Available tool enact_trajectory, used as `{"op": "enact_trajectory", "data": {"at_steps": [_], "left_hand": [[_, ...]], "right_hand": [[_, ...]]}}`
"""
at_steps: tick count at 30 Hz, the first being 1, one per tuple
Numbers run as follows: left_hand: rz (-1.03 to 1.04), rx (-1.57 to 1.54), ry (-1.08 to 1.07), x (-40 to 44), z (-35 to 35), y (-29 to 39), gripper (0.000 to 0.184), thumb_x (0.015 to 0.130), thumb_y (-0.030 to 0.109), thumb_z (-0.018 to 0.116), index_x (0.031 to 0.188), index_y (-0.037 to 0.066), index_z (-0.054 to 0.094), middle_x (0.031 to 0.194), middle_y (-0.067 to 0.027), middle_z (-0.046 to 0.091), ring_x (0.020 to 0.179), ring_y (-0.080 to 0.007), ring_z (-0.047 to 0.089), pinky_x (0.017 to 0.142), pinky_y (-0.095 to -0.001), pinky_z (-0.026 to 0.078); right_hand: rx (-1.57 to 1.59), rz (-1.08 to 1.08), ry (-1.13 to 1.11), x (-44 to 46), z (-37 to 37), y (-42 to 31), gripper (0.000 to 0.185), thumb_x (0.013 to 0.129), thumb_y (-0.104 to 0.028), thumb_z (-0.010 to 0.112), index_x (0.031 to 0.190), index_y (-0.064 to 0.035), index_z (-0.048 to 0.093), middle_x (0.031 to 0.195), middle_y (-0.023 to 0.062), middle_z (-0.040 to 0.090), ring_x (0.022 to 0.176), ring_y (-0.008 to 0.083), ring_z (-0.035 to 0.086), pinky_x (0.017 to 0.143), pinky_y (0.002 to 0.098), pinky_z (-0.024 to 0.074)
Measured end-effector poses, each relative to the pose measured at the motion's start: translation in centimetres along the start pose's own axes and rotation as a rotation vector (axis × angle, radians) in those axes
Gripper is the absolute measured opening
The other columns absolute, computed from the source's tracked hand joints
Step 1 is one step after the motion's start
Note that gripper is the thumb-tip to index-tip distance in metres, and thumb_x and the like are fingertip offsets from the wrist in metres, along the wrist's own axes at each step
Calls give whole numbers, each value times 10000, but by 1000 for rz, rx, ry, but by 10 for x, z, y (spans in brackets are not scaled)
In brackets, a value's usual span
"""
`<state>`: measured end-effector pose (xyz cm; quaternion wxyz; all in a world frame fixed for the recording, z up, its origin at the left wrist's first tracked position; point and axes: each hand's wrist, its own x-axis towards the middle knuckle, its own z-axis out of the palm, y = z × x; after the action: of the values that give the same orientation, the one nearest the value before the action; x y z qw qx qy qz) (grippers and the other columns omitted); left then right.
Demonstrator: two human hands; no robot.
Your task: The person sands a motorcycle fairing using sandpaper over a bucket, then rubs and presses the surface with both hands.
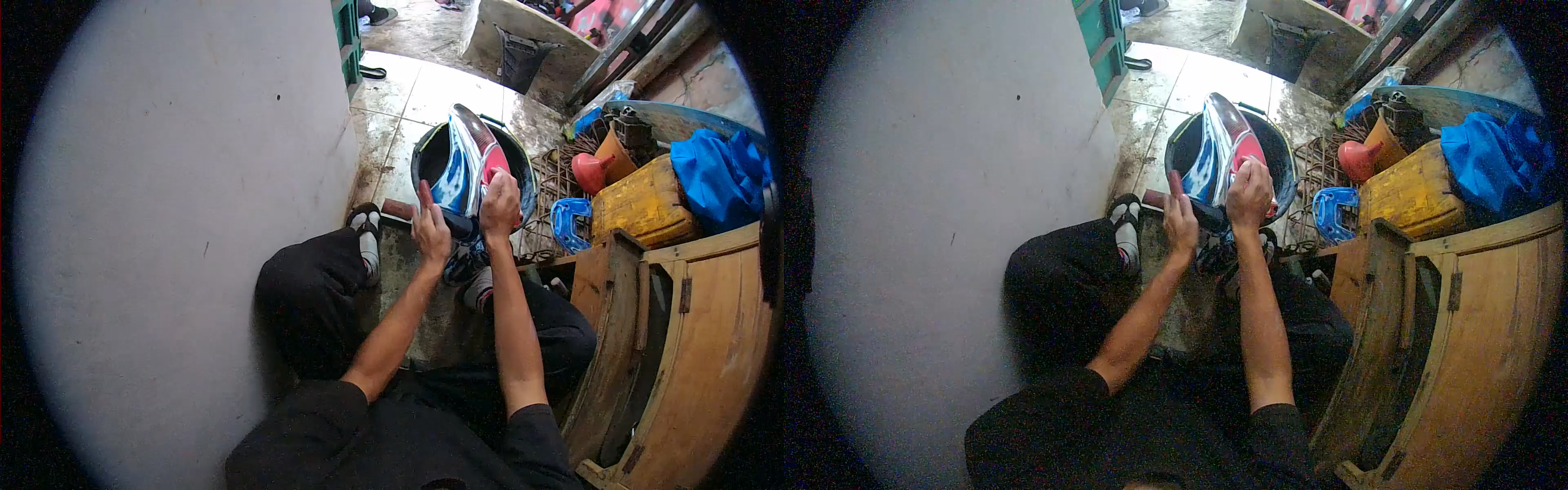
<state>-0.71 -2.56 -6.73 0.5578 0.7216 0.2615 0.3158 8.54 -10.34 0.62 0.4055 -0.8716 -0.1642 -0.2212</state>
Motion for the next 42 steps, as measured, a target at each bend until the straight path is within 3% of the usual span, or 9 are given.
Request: {"op": "enact_trajectory", "data": {"at_steps": [2,9,12,17,19,21,27,35,42], "left_hand": [[183,-37,-45,-13,-2,18,521,1079,296,307,1589,190,303,1652,-50,271,1479,-433,270,1127,-683,169],[31,424,-120,-14,-5,26,559,1075,302,300,1596,106,248,1640,-105,286,1484,-383,290,1181,-576,146],[-44,231,-113,3,-14,-1,542,1071,238,278,1589,78,245,1608,-163,327,1467,-294,352,1202,-407,226],[191,-77,-97,-27,-9,58,504,1054,168,362,1536,22,352,1565,-199,389,1414,-368,417,1113,-395,387],[63,-79,-112,-32,-4,54,480,1055,147,349,1525,54,394,1565,-141,417,1409,-325,444,1130,-375,362],[18,-78,-154,-16,-9,47,489,1055,190,363,1503,-5,388,1500,-222,468,1361,-380,481,1103,-407,397],[142,-81,-91,11,-9,20,476,1063,181,352,1509,19,392,1524,-206,443,1406,-377,420,1153,-384,337],[-1,-53,-283,10,-19,45,516,1068,266,379,1533,42,358,1538,-191,428,1403,-389,418,1137,-399,365],[62,-41,-323,0,-18,65,529,1078,308,367,1544,58,350,1575,-176,384,1464,-296,361,1175,-362,295]], "right_hand": [[1,-6,2,1,1,2,353,1026,-241,411,1048,1,668,1090,189,673,1041,379,624,946,449,462],[24,-12,10,-1,1,4,356,1028,-252,418,1049,-3,672,1086,193,672,1045,377,623,949,453,459],[19,14,-3,-1,0,2,356,1029,-247,414,1049,-2,671,1085,193,672,1049,378,621,947,451,460],[7,13,-15,0,0,1,360,1030,-245,407,1055,-4,673,1090,194,673,1061,380,618,953,453,458],[-4,19,-20,-1,1,3,361,1031,-245,405,1058,-5,674,1093,194,674,1063,381,619,954,453,459],[2,-8,0,-2,1,4,361,1030,-248,409,1059,-6,674,1097,196,675,1063,381,621,956,452,461],[1,-14,15,2,1,2,344,1026,-246,427,1052,-7,674,1098,186,679,1034,373,636,942,452,473],[-26,-23,20,-1,2,5,329,1028,-241,434,1036,-15,673,1090,175,681,1025,371,636,934,448,474],[-10,-11,16,0,2,3,321,1023,-236,438,1048,-18,673,1083,175,678,1028,371,630,935,449,469]]}}
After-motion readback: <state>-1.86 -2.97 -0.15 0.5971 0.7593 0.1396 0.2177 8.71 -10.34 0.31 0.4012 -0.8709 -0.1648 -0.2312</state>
